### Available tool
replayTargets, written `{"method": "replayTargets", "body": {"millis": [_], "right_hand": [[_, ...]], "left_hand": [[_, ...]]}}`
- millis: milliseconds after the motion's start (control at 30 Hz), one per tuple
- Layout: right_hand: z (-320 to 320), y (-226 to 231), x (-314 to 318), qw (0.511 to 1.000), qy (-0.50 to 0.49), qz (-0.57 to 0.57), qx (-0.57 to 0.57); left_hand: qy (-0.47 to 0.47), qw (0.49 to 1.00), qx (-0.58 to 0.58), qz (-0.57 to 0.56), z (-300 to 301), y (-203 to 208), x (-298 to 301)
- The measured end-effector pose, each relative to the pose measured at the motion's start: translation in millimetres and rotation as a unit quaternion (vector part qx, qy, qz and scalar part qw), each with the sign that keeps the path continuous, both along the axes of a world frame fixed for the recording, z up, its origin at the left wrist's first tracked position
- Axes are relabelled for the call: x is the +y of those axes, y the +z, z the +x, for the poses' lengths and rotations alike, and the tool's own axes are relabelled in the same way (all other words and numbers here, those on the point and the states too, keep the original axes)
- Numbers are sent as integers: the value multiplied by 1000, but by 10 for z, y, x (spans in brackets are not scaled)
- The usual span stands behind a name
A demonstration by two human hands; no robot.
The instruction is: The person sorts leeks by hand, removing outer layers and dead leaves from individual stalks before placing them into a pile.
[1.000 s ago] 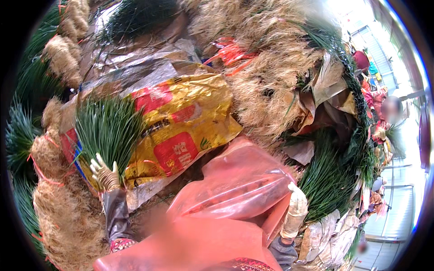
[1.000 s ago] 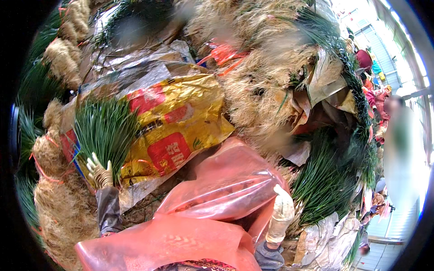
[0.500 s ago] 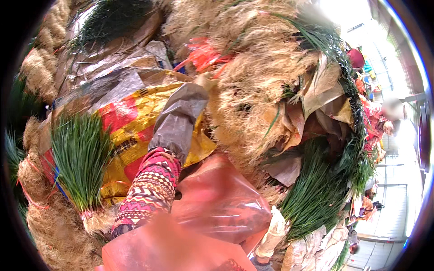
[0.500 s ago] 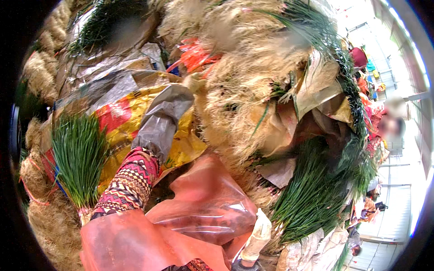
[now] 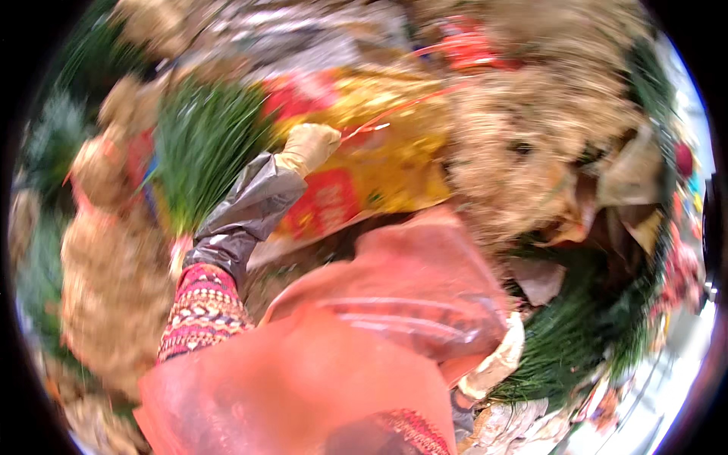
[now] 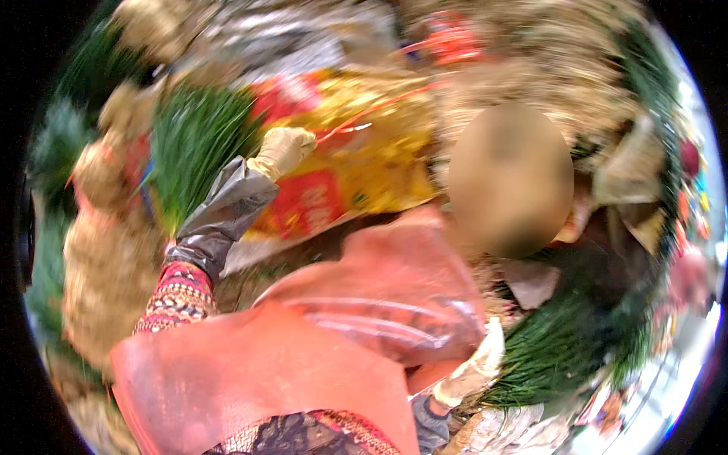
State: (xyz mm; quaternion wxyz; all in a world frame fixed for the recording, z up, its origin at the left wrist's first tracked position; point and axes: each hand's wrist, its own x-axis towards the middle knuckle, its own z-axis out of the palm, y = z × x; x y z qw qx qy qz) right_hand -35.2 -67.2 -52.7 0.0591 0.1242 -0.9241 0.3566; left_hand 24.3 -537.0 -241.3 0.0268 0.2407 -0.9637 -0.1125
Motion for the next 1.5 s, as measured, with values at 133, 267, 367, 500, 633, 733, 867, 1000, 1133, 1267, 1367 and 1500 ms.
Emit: {"method": "replayTargets", "body": {"millis": [133,267,367,500,633,733,867,1000,1133,1267,1367,1500], "right_hand": [[48,12,-30,992,75,83,55],[117,139,-101,997,41,61,33],[183,538,-806,990,138,16,40],[447,519,-1980,834,545,10,81],[1286,-199,-2545,726,502,-184,-432],[1237,-432,-2401,742,503,-55,-440],[862,-394,-2276,722,603,22,-338],[647,-380,-2406,732,641,188,132],[623,-542,-2634,701,602,285,257],[566,-1051,-2838,697,536,375,294],[776,-1027,-2791,706,562,377,206],[688,-1075,-2378,744,553,335,167]], "left_hand": [[53,988,-33,-139,2025,551,39],[164,973,64,-148,2888,929,109],[227,929,229,179,2766,1322,357],[27,916,265,300,2212,1701,634],[-22,924,269,272,1989,1818,930],[130,729,81,667,2266,1981,769],[70,747,-51,659,2795,1789,539],[81,773,-135,615,3076,1949,360],[117,863,-116,478,3347,1806,232],[50,986,-56,-151,3287,1061,-18],[62,956,-216,-188,3493,20,-293],[72,935,-331,-105,3734,-285,-376]]}}
